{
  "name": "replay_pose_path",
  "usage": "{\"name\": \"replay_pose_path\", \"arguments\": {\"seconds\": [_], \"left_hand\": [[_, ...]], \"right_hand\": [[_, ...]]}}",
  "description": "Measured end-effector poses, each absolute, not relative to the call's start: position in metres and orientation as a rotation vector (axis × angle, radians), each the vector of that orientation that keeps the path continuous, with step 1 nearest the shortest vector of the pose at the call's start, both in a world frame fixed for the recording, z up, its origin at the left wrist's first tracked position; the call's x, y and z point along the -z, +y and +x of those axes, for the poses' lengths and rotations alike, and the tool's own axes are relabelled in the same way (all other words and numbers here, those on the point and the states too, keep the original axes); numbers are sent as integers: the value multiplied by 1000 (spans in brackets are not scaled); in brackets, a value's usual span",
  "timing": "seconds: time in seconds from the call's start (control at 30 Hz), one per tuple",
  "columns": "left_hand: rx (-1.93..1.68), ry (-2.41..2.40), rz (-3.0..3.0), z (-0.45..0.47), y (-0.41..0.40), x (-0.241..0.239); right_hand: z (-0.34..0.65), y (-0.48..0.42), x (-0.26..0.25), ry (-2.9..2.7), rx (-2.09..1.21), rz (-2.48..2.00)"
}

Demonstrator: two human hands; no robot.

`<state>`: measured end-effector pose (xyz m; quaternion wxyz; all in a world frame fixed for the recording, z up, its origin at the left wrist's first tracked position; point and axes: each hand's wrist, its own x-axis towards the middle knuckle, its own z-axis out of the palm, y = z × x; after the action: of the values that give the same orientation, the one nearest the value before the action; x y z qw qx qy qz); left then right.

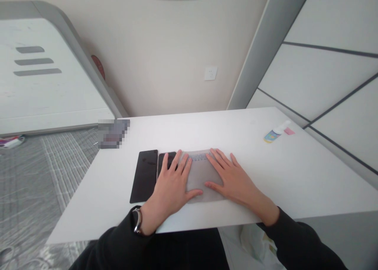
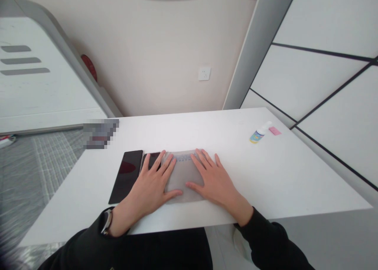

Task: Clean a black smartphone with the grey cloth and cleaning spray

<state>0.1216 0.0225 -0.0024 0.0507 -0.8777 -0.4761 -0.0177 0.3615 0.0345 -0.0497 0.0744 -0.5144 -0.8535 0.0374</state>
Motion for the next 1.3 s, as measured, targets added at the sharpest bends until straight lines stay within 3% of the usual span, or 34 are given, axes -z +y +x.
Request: {"name": "replay_pose_path", "arguments": {"seconds": [0.43,0.73,1.07,1.3], "left_hand": [[149,-1615,-2585,56,2,4],[94,-1624,-2712,26,-11,5],[123,-1617,-2805,26,-7,9],[253,-1522,-2716,23,-9,20]], "right_hand": [[362,33,44,-2537,-181,-1543],[323,48,20,-2674,-438,-1108],[306,51,34,-2710,-504,-1053],[338,45,14,-2176,-333,-1213]]}}
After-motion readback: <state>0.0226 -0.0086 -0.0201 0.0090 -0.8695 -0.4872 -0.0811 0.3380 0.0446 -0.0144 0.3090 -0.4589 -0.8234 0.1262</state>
